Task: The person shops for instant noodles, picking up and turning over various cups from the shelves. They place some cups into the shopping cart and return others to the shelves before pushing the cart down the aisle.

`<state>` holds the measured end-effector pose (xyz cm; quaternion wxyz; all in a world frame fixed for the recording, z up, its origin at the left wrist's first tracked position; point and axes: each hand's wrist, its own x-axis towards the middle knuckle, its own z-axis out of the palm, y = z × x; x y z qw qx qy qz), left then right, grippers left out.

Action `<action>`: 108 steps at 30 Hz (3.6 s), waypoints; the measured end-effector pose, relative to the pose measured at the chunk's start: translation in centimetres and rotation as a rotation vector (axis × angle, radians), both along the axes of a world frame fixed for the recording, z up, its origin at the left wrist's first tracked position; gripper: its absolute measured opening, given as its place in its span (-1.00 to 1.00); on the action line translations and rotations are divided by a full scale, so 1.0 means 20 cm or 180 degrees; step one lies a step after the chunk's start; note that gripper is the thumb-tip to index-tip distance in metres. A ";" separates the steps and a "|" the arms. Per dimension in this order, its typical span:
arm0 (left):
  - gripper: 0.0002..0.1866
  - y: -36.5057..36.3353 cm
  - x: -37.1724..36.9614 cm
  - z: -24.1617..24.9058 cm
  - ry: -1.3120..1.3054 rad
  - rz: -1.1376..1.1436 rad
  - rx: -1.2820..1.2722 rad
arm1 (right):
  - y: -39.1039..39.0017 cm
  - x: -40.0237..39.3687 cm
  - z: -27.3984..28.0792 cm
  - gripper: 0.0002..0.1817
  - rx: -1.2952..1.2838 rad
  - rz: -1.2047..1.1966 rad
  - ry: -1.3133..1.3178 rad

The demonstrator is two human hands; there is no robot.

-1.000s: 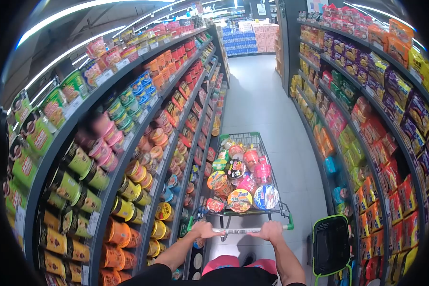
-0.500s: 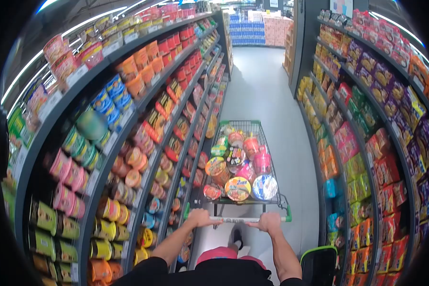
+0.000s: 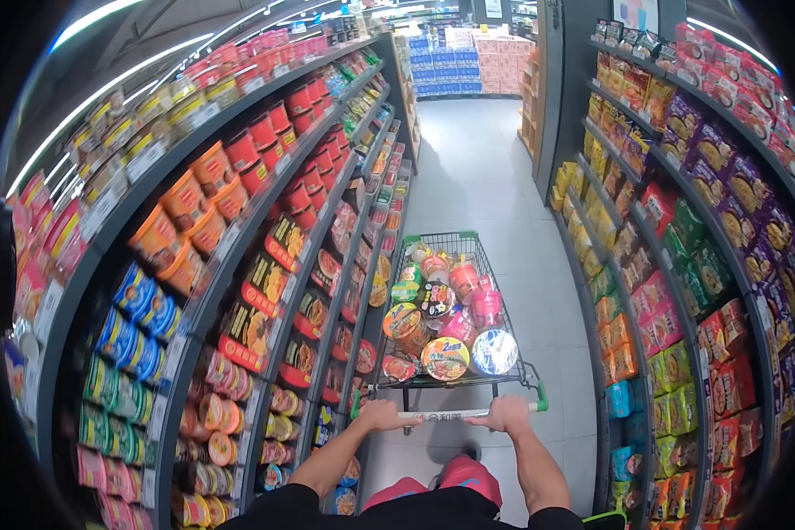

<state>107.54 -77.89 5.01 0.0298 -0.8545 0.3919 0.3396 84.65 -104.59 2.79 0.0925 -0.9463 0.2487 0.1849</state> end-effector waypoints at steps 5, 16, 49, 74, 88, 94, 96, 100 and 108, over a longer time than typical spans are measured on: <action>0.31 -0.39 0.38 0.06 0.0217 0.0026 0.0258 | -0.38 0.37 -0.03 0.23 -0.0021 0.0074 -0.0047; 0.37 -1.16 1.08 0.06 0.0461 0.0274 0.0440 | -1.16 1.10 0.07 0.22 0.0012 0.0204 0.0009; 0.05 -2.70 2.82 -0.25 0.1855 0.0301 0.0219 | -2.82 2.78 -0.01 0.12 -0.0229 0.0579 0.0174; -0.72 -3.98 3.97 0.31 0.1380 0.1538 -0.2418 | -3.37 3.85 -0.11 -0.37 0.3048 0.0774 0.0032; 0.46 -4.65 4.50 -0.25 -0.0759 0.0750 -0.0941 | -3.46 3.98 -0.07 -0.38 0.3269 0.0568 -0.0010; 0.36 -4.68 4.55 -0.30 -0.0754 0.1017 -0.1180 | -3.47 3.92 -0.09 -0.60 0.3420 -0.0149 -0.0691; 0.31 -4.68 4.57 -0.23 -0.0704 0.1110 -0.1473 | -3.50 3.93 -0.06 -0.62 0.3489 -0.0341 -0.0885; 0.20 -4.61 4.53 0.01 -0.0446 0.1575 -0.2404 | -3.58 3.94 0.04 -0.71 0.3525 -0.0778 -0.1098; -0.08 -4.17 4.45 0.44 0.2903 0.2032 -0.3864 | -3.75 4.28 0.53 -0.57 0.3123 -0.1206 -0.2482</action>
